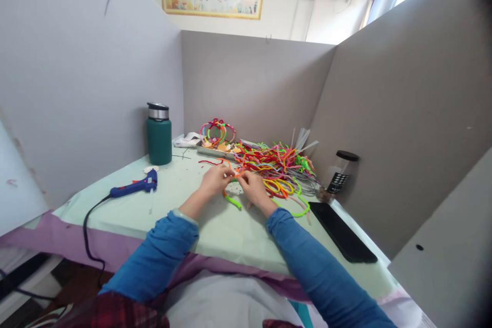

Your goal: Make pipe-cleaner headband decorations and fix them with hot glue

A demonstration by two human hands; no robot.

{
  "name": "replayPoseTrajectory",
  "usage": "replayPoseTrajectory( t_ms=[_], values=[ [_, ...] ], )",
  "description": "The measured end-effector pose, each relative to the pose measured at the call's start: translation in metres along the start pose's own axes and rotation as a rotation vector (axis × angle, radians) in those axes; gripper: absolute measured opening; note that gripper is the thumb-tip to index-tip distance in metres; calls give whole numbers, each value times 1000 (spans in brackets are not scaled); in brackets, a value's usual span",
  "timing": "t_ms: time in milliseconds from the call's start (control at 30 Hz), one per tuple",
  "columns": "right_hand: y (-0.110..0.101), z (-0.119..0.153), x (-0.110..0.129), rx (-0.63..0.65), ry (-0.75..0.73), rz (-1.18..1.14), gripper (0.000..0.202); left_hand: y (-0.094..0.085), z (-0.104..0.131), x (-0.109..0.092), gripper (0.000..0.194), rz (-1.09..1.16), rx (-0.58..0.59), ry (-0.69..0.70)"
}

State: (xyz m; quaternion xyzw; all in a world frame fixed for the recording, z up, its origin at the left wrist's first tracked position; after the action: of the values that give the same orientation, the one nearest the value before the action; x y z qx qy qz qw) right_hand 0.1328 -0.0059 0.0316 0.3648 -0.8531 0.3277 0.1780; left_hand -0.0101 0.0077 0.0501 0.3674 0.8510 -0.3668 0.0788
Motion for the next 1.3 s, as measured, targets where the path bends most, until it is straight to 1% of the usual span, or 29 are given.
replayPoseTrajectory(
  t_ms=[100, 233, 367, 433, 500, 567, 667, 733, 833, 933, 1000, 1067, 1133, 1200, 1300],
  values=[
    [-1, 2, 7, 10, -63, 97, 18, -1, 3, -5, 18, -85, 18, 53],
    [-4, 3, 10, 2, -97, 154, 16, -2, 5, -9, 18, -115, 43, 81],
    [-4, 2, 11, -8, -109, 116, 16, -1, 4, -9, 19, -120, 47, 75],
    [-4, 1, 9, -19, -73, 47, 17, 0, 3, -8, 19, -87, 45, 43],
    [-3, -2, 4, -37, 13, -56, 17, -1, 1, -6, 19, -11, 32, -16],
    [-1, -4, -1, -48, 129, -181, 20, -2, -2, -4, 18, 87, 2, -91],
    [4, -4, -3, -10, 296, -403, 25, -1, -4, 1, 19, 245, -33, -218],
    [9, -1, -1, 31, 396, -551, 29, 0, -4, 4, 20, 360, -42, -301],
    [17, 5, 4, 68, 559, -766, 30, 3, -2, 6, 25, 528, -58, -387],
    [26, 11, 8, 69, 711, -952, 33, 5, 1, 5, 30, 683, -47, -455],
    [30, 13, 10, 57, 764, -1019, 35, 7, 2, 3, 30, 769, -25, -496],
    [31, 13, 11, 41, 765, -1030, 35, 8, 4, 2, 29, 825, 0, -528],
    [28, 10, 9, 29, 715, -983, 33, 9, 5, 3, 29, 839, 30, -548],
    [24, 7, 6, 10, 635, -886, 32, 7, 4, 5, 30, 817, 37, -548],
    [16, 2, 0, -10, 515, -686, 31, 1, 0, 9, 34, 691, -13, -487]
  ],
)
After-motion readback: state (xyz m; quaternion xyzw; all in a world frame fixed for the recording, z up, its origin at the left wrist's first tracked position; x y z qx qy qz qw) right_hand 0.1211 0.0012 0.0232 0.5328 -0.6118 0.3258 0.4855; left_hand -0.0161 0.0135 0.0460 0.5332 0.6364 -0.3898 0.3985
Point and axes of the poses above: each hand's wrist, its own z-axis away from the middle knuckle, its own y-axis out of the palm, x = y × z, the point moved 6 cm from there along -z, towards the middle knuckle, and after that the axes turned 14 degrees about -x, right-handed, at the moved point
